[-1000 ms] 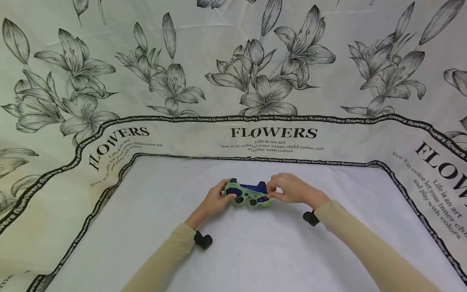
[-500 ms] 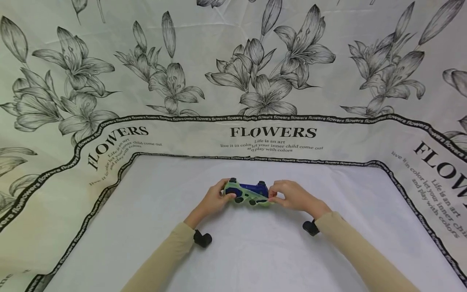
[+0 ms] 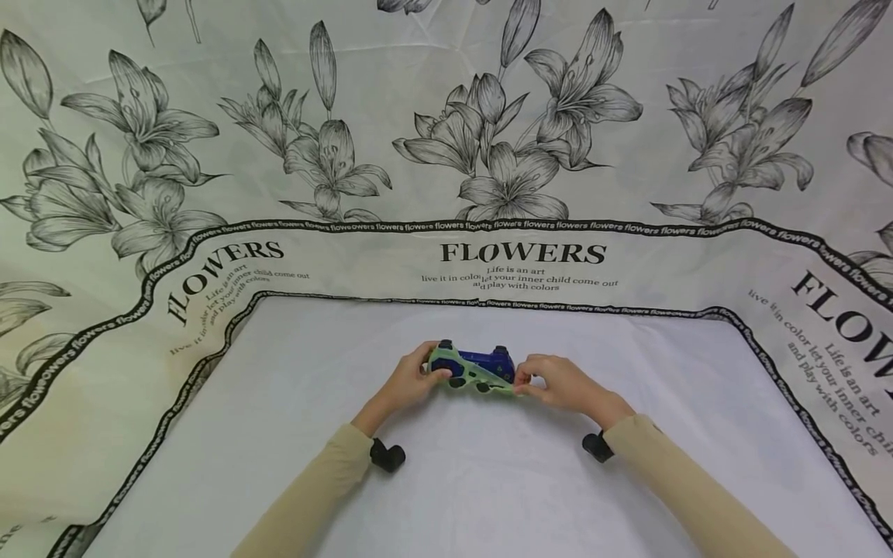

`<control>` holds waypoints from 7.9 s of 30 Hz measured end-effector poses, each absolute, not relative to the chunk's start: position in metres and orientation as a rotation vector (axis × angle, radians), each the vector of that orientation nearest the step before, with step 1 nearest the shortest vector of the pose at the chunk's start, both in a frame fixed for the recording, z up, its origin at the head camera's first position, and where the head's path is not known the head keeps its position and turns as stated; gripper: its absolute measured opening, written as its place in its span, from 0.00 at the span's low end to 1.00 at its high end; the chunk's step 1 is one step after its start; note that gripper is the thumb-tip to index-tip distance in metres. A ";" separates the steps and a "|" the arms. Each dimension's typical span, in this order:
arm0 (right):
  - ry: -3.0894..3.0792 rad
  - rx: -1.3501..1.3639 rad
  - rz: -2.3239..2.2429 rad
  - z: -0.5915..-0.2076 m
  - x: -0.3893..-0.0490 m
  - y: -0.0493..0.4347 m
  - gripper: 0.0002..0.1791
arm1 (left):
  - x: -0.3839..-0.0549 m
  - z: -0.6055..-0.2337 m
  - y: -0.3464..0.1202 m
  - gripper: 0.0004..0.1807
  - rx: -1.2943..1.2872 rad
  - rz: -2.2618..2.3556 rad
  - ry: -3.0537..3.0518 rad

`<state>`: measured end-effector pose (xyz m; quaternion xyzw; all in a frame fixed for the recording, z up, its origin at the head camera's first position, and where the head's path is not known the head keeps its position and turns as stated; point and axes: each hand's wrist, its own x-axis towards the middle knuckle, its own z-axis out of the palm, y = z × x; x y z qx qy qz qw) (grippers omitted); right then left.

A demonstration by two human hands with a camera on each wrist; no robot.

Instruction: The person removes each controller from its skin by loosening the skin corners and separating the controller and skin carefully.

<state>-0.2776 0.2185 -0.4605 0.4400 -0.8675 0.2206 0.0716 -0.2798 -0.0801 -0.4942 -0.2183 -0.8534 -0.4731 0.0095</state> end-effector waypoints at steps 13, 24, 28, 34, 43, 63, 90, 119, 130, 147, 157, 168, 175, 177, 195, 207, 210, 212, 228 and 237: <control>-2.741 1.242 0.997 -0.460 -0.280 0.222 0.03 | -0.280 -0.492 -0.081 0.31 -0.748 -1.416 -2.612; -2.979 0.868 1.354 -0.451 -0.282 0.220 0.07 | -0.283 -0.496 -0.079 0.32 -0.668 -1.521 -2.666; -2.991 0.715 1.427 -0.450 -0.279 0.217 0.10 | -0.284 -0.495 -0.079 0.31 -0.683 -1.534 -2.676; -3.022 0.466 1.434 -0.442 -0.271 0.210 0.13 | -0.284 -0.490 -0.079 0.30 -0.686 -1.533 -2.701; -3.117 0.204 1.456 -0.430 -0.272 0.200 0.14 | -0.283 -0.486 -0.078 0.31 -0.659 -1.532 -2.724; -3.142 0.057 1.685 -0.419 -0.285 0.202 0.23 | -0.284 -0.484 -0.076 0.32 -0.630 -1.508 -2.751; -2.983 0.204 1.715 -0.426 -0.280 0.192 0.33 | -0.274 -0.484 -0.072 0.34 -0.456 -1.571 -2.727; -2.972 0.083 1.804 -0.438 -0.277 0.182 0.40 | -0.269 -0.461 -0.087 0.28 -0.540 -1.548 -2.671; -2.971 0.073 1.821 -0.440 -0.276 0.183 0.39 | -0.275 -0.442 -0.092 0.26 -0.672 -1.489 -2.678; -2.994 0.054 1.804 -0.439 -0.276 0.182 0.40 | -0.287 -0.414 -0.074 0.26 -1.063 -1.156 -2.806; -2.985 0.058 1.805 -0.439 -0.276 0.184 0.38 | -0.293 -0.405 -0.062 0.26 -1.161 -1.038 -2.952; -2.976 0.029 1.808 -0.440 -0.277 0.184 0.37 | -0.298 -0.403 -0.051 0.27 -1.248 -0.772 -3.028; -2.985 0.017 1.787 -0.440 -0.276 0.182 0.37 | -0.301 -0.402 -0.055 0.21 -1.232 -0.612 -3.037; -2.987 0.019 1.785 -0.440 -0.275 0.183 0.37 | -0.302 -0.402 -0.055 0.18 -1.239 -0.575 -3.024; -3.005 0.051 1.782 -0.443 -0.279 0.185 0.38 | -0.298 -0.395 -0.055 0.09 -1.297 -0.153 -2.841; -2.966 0.033 1.776 -0.440 -0.275 0.184 0.37 | -0.305 -0.392 -0.049 0.05 -1.467 -0.228 -2.887; -2.960 0.034 1.771 -0.440 -0.273 0.183 0.37 | -0.309 -0.391 -0.049 0.04 -1.509 -0.343 -2.938; -2.959 0.030 1.781 -0.440 -0.273 0.182 0.37 | -0.312 -0.392 -0.049 0.05 -1.526 -0.395 -2.948; -2.983 0.048 1.671 -0.441 -0.276 0.178 0.38 | -0.316 -0.392 -0.049 0.06 -1.535 -0.442 -2.974; -2.996 0.053 1.597 -0.434 -0.272 0.174 0.37 | -0.319 -0.384 -0.051 0.06 -1.653 -0.500 -2.998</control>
